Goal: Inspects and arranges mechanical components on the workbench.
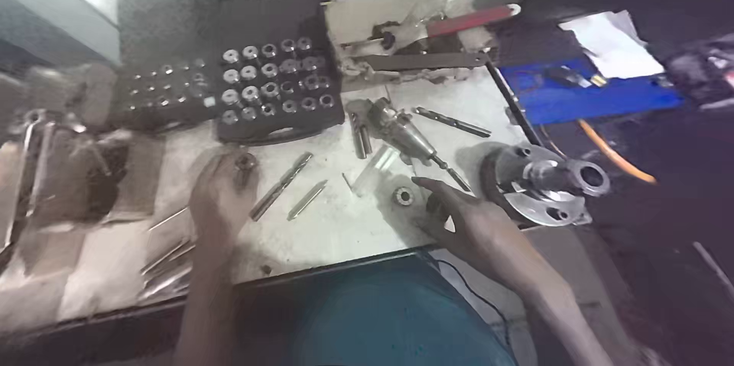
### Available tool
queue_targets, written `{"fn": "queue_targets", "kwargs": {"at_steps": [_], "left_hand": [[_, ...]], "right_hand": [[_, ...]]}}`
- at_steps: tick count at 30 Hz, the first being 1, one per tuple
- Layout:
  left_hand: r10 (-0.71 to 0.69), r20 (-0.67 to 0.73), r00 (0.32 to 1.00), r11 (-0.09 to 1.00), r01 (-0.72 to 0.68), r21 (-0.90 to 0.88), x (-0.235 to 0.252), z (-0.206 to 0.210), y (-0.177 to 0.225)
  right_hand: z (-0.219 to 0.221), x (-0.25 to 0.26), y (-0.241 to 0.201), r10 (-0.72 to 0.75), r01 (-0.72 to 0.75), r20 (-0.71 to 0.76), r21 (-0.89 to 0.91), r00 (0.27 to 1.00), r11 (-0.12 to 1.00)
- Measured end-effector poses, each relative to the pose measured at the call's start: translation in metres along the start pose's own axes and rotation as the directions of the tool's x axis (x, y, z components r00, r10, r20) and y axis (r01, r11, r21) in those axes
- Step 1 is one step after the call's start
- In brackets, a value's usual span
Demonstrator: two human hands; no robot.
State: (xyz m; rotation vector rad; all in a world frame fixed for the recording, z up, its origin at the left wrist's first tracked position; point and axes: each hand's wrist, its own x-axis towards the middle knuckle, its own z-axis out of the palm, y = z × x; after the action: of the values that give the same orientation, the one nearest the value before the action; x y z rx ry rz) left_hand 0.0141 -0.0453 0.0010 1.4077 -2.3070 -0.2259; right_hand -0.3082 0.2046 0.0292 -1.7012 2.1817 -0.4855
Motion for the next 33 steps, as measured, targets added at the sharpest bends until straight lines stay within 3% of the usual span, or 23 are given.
{"fn": "queue_targets", "kwargs": {"at_steps": [6,11,15,22,24,27,31,33], "left_hand": [[0.06,-0.057,0.997,0.998,-0.06,-0.01,-0.002,-0.017,0.01],[0.15,-0.08,0.985,0.978,-0.16,-0.135,-0.023,-0.029,0.058],[0.26,-0.05,0.964,0.873,-0.257,-0.415,-0.053,-0.003,0.102],[0.277,0.1,0.956,0.865,-0.203,-0.46,-0.081,0.048,0.185],[0.255,0.105,0.961,0.902,-0.197,-0.385,-0.082,0.061,0.2],[0.23,0.062,0.971,0.93,-0.201,-0.307,-0.084,0.076,0.215],[0.171,0.011,0.985,0.934,-0.158,-0.32,-0.09,0.084,0.226],[0.119,0.007,0.993,0.942,-0.11,-0.318,-0.093,0.087,0.231]], "right_hand": [[-0.057,-0.013,0.019,0.075,-0.076,-0.156,0.0,0.985,0.997],[-0.104,-0.024,0.032,0.094,-0.13,-0.408,-0.062,0.908,0.99],[-0.141,-0.021,0.048,0.04,-0.108,-0.407,-0.145,0.912,0.983],[-0.174,-0.018,0.095,-0.062,-0.006,-0.496,-0.133,0.866,0.991],[-0.173,-0.017,0.11,-0.138,0.099,-0.47,-0.107,0.872,0.989],[-0.168,-0.021,0.133,-0.134,0.116,-0.254,-0.087,0.958,0.989],[-0.14,-0.028,0.142,-0.135,0.076,-0.157,-0.335,0.978,0.939],[-0.129,-0.027,0.145,-0.228,0.144,-0.138,-0.45,0.964,0.881]]}}
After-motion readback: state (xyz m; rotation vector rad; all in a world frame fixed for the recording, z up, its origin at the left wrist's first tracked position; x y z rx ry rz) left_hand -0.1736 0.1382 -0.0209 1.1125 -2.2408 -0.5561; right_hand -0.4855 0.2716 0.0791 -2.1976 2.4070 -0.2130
